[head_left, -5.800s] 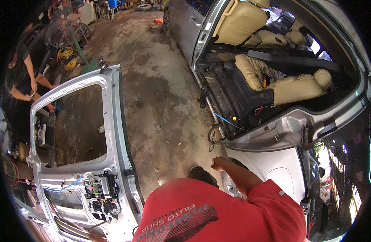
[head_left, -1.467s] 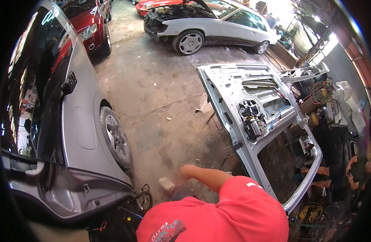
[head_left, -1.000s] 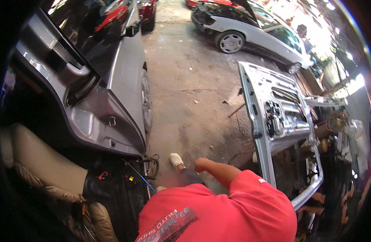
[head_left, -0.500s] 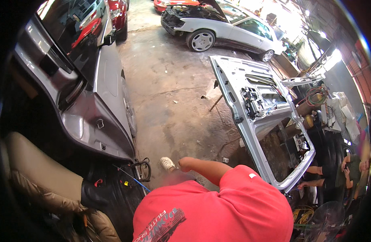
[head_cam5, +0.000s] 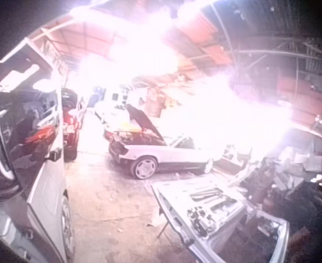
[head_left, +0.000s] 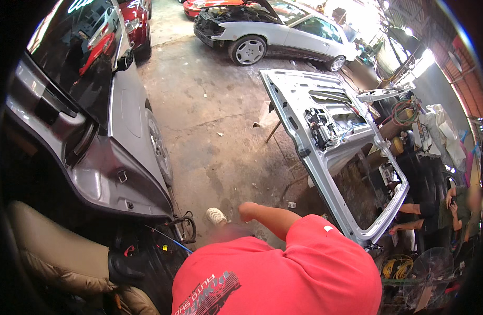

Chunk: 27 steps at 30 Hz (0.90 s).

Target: The person removes a rubber seal from a car door, then uses a screwdriver to remove screws and a plastic clip from the door frame. They also pick up a small metal part from the car seat.

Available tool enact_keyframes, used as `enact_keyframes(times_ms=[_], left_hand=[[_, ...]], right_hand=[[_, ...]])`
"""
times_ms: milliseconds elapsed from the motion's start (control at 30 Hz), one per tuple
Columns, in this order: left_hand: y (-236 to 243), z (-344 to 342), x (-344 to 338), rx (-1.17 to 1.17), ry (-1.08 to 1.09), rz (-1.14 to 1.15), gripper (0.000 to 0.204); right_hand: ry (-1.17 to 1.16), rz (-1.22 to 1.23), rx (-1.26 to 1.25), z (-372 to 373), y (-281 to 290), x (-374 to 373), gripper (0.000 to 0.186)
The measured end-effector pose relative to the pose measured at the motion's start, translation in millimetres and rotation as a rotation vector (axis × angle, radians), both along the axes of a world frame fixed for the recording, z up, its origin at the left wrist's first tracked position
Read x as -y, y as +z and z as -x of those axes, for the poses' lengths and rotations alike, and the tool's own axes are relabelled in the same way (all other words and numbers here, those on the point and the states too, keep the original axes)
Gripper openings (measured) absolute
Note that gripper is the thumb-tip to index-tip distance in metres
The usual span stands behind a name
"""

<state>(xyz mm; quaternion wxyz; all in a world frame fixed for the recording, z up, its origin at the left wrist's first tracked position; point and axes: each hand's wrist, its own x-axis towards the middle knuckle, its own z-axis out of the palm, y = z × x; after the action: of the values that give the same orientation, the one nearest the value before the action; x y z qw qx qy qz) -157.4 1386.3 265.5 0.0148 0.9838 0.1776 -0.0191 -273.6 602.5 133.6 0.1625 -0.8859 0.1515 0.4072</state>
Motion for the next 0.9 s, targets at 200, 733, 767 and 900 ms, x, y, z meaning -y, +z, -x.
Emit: enact_keyframes(times_ms=[200,733,767,900], left_hand=[[-0.7,-2.3,-7.2,-0.012,-0.002,-0.008,0.061],[-17.1,32.4,-55.4,0.026,0.003,-0.005,0.063],[-23.9,38.3,-68.3,0.04,0.0,-0.01,0.064],[-42.3,49.5,-104.0,0.116,-0.131,-0.079,0.064]], right_hand=[[-0.058,-0.024,-0.022,-2.3,3.1,-5.8,0.038],[0.031,0.021,-0.067,-2.7,-5.4,8.0,0.041],[0.048,0.019,-0.056,-4.4,-10.4,7.6,0.041],[0.042,0.004,-0.024,-10.2,-4.0,-1.9,0.042]])
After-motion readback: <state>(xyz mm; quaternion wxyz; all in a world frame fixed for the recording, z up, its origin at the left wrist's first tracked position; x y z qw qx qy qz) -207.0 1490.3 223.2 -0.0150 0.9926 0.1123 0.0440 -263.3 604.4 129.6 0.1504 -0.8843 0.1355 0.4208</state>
